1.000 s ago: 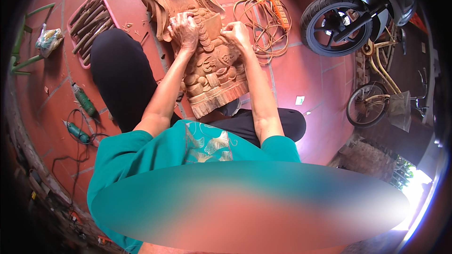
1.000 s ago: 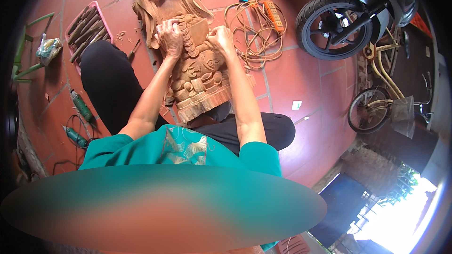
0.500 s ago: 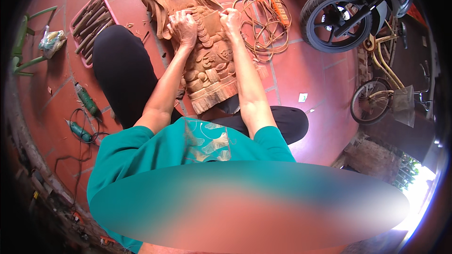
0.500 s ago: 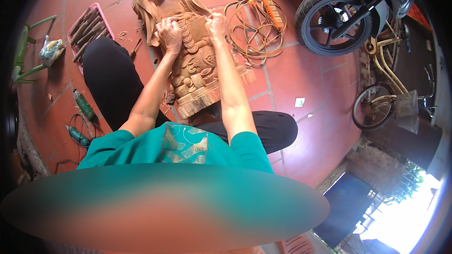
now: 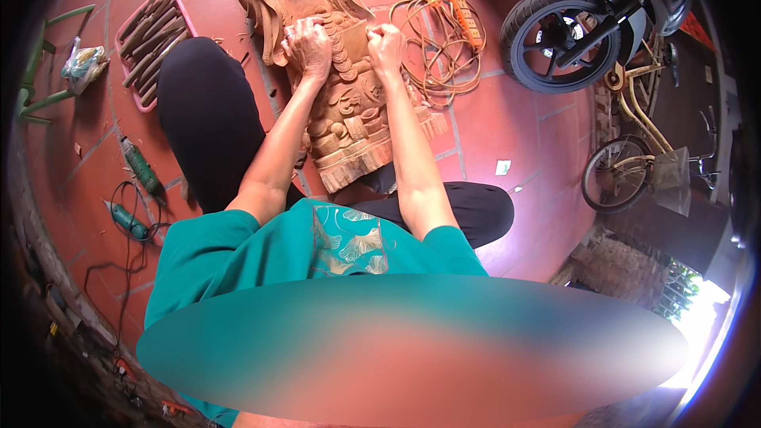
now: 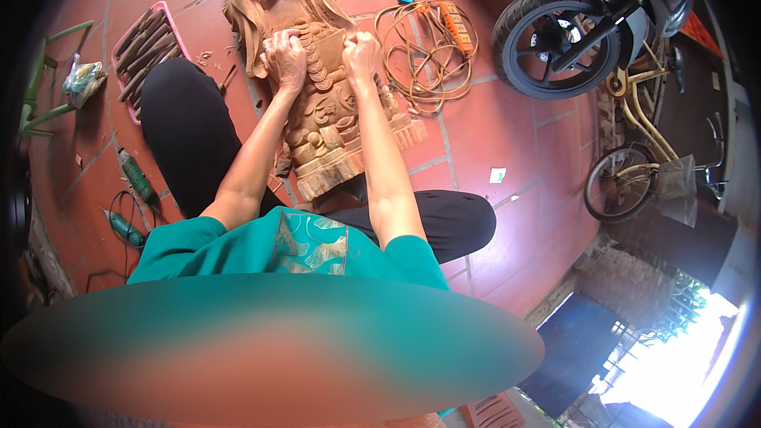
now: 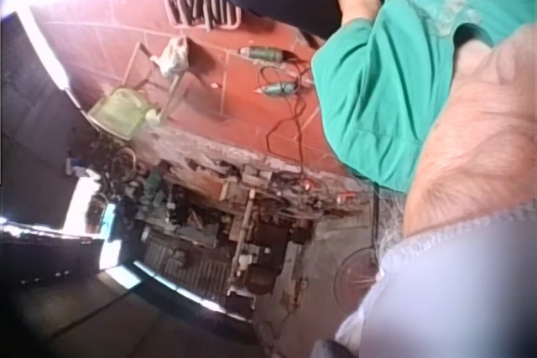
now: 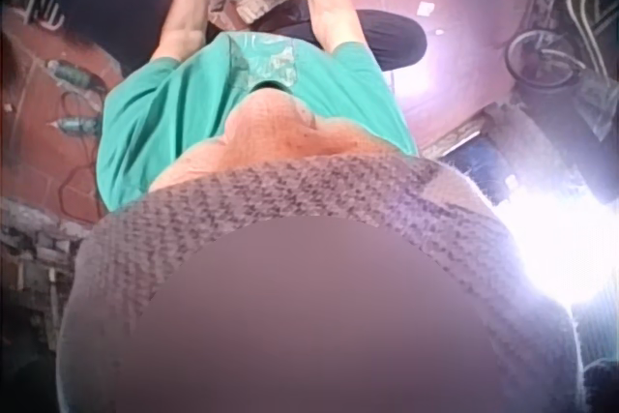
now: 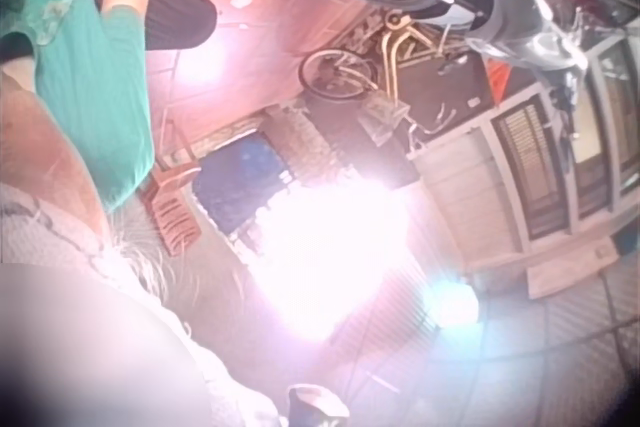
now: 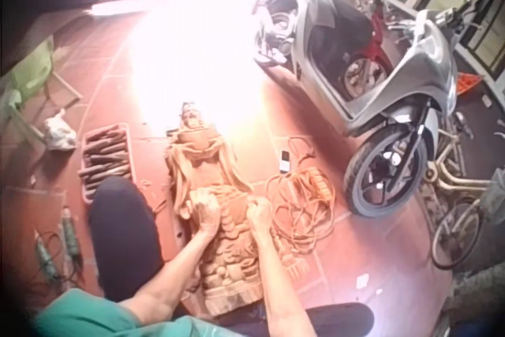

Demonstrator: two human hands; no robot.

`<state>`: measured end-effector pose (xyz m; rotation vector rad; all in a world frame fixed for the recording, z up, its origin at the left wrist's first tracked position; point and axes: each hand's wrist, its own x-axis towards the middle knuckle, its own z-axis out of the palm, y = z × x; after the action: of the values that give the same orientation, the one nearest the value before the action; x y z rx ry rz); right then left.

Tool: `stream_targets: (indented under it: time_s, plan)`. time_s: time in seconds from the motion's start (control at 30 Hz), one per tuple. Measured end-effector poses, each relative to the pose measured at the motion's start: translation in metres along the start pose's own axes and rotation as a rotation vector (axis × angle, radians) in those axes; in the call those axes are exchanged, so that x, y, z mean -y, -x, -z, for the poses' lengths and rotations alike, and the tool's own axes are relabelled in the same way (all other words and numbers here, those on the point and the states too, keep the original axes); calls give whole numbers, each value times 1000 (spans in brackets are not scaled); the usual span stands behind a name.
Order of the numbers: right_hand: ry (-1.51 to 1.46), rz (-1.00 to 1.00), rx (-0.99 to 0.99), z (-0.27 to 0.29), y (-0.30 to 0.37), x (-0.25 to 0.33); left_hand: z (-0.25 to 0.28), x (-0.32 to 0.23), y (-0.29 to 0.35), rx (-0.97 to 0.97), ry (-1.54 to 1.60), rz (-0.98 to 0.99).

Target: The person sits on the floor and carves a wooden relief sculpture using a small hand tool. They repeatedly scrape and refine the surface details of the carving, occasionally pausing to brush away wood shavings.

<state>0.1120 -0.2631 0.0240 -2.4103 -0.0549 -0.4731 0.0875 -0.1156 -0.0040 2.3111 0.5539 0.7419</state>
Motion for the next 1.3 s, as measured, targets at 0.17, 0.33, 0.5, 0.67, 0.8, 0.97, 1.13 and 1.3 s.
stream_targets:
  time_s: [0.17, 0.33, 0.5, 0.67, 0.8, 0.97, 1.13, 1.3]
  plan:
    - [-87, -147, 123, -5, -30, -9, -3, -1, 2, -7, 22, -24]
    - [-135, -120, 327, 18, -11, -8, -1, 1, 0, 5, 8, -5]
    - [-141, -72, 238, 23, 12, -3, -3, 3, -1, 6, -16, -4]
    - [-83, -15, 53, 0, -8, -1, -2, 3, 0, 17, -22, -4]
    - [-108, -41, 67, -5, -22, -10, -1, -5, 2, 17, -10, -8]
    - [-159, -43, 229, 14, -1, -4, 0, 2, -1, 8, -5, -10]
    - [-104, -50, 226, 23, 14, 11, 0, 3, -2, 3, -18, -4]
    - [-76, -35, 90, 1, -16, 3, 7, -7, 0, 46, 1, 18]
